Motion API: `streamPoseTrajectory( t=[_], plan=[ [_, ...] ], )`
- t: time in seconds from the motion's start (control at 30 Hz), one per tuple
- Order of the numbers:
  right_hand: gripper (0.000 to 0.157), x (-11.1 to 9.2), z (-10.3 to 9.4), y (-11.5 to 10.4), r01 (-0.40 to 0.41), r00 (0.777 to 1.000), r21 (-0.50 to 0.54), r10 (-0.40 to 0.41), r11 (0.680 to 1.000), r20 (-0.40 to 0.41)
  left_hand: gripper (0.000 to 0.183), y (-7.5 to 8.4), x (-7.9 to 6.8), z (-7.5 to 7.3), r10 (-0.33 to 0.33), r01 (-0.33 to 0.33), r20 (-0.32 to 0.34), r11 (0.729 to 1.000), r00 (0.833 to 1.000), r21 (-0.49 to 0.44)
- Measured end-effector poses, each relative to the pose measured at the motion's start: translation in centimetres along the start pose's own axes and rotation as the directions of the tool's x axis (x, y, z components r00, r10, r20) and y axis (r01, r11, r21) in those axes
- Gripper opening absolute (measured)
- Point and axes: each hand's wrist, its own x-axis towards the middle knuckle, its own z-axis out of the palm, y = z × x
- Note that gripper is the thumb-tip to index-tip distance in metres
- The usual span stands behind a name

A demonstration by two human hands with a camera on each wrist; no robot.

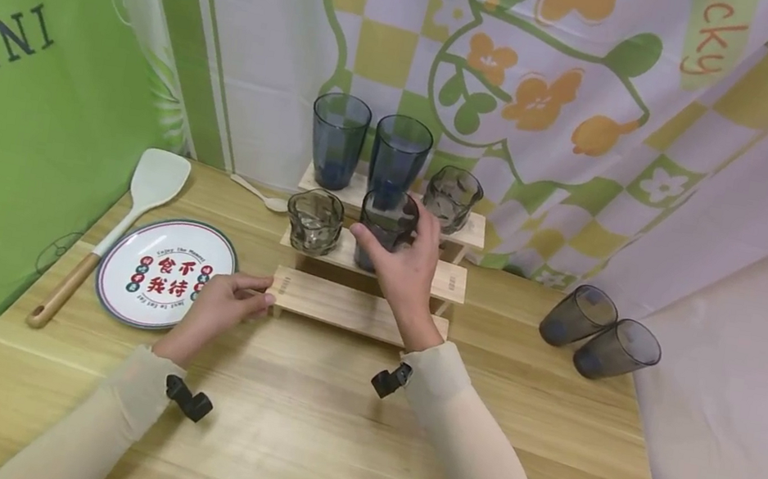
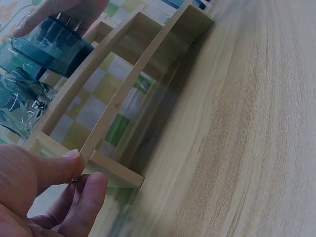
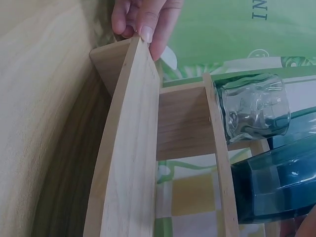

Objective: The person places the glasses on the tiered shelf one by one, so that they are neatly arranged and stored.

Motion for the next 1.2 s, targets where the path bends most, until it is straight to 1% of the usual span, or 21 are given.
streamPoseTrajectory(
  t=[0.1,0.2,0.3,0.43,0.57,0.67,0.73,0.87,0.93,1.0,1.07,1.13,1.17,1.2],
  plan=[
    [0.091,-0.1,-0.3,-0.1,0.004,1.0,-0.004,-0.004,1.0,-0.009,0.038,0.2,0.0,0.1,0.01,-0.01,-0.007,1.0,1.0,0.021],
    [0.094,-0.2,-0.5,-0.1,0.02,1.0,0.011,-0.019,1.0,-0.008,0.038,0.4,0.0,0.1,0.016,-0.016,0.001,1.0,1.0,0.026],
    [0.092,-0.3,-0.7,-0.1,0.035,0.999,0.021,-0.035,0.999,0.006,0.039,0.5,0.0,0.1,0.006,-0.006,0.003,1.0,1.0,0.021],
    [0.09,-0.1,-0.7,-0.2,0.019,0.999,0.005,-0.019,1.0,0.033,0.039,0.4,0.0,0.0,0.0,0.0,-0.006,1.0,1.0,0.019],
    [0.093,-0.1,-0.8,-0.3,-0.006,0.999,-0.016,0.006,1.0,0.036,0.039,0.2,0.1,0.2,-0.001,0.001,-0.003,1.0,1.0,0.016],
    [0.096,-0.4,-1.3,0.0,-0.017,0.999,0.008,0.017,1.0,0.047,0.039,0.1,0.1,0.4,-0.002,0.002,0.014,1.0,1.0,0.014],
    [0.095,-0.8,-1.9,0.4,-0.017,0.998,0.039,0.015,0.999,0.059,0.04,0.0,0.0,0.5,-0.012,0.012,0.018,1.0,1.0,0.006],
    [0.083,-1.7,-4.1,1.1,0.009,0.997,0.14,-0.02,0.99,0.074,0.04,-0.1,-0.1,0.6,-0.022,0.022,0.004,1.0,1.0,0.004],
    [0.072,-2.1,-5.7,1.5,0.043,0.997,0.204,-0.056,0.978,0.061,0.039,-0.1,-0.1,0.5,-0.019,0.019,0.001,1.0,1.0,0.006],
    [0.062,-2.5,-7.7,1.9,0.088,0.995,0.264,-0.1,0.961,0.031,0.039,-0.1,-0.2,0.4,-0.011,0.011,0.003,1.0,1.0,0.012],
    [0.051,-3.1,-9.9,2.4,0.155,0.988,0.291,-0.15,0.944,-0.04,0.039,-0.1,-0.2,0.3,-0.007,0.007,0.008,1.0,1.0,0.018],
    [0.041,-3.6,-12.2,3.2,0.21,0.974,0.305,-0.174,0.929,-0.142,0.039,-0.1,-0.3,0.1,-0.01,0.01,0.013,1.0,1.0,0.015],
    [0.038,-3.7,-13.3,3.7,0.229,0.964,0.306,-0.17,0.924,-0.207,0.039,-0.1,-0.3,0.0,-0.01,0.01,0.01,1.0,1.0,0.019],
    [0.036,-3.8,-14.4,4.1,0.232,0.95,0.296,-0.151,0.926,-0.274,0.039,-0.1,-0.3,-0.1,-0.009,0.009,0.008,1.0,1.0,0.022]
  ],
)
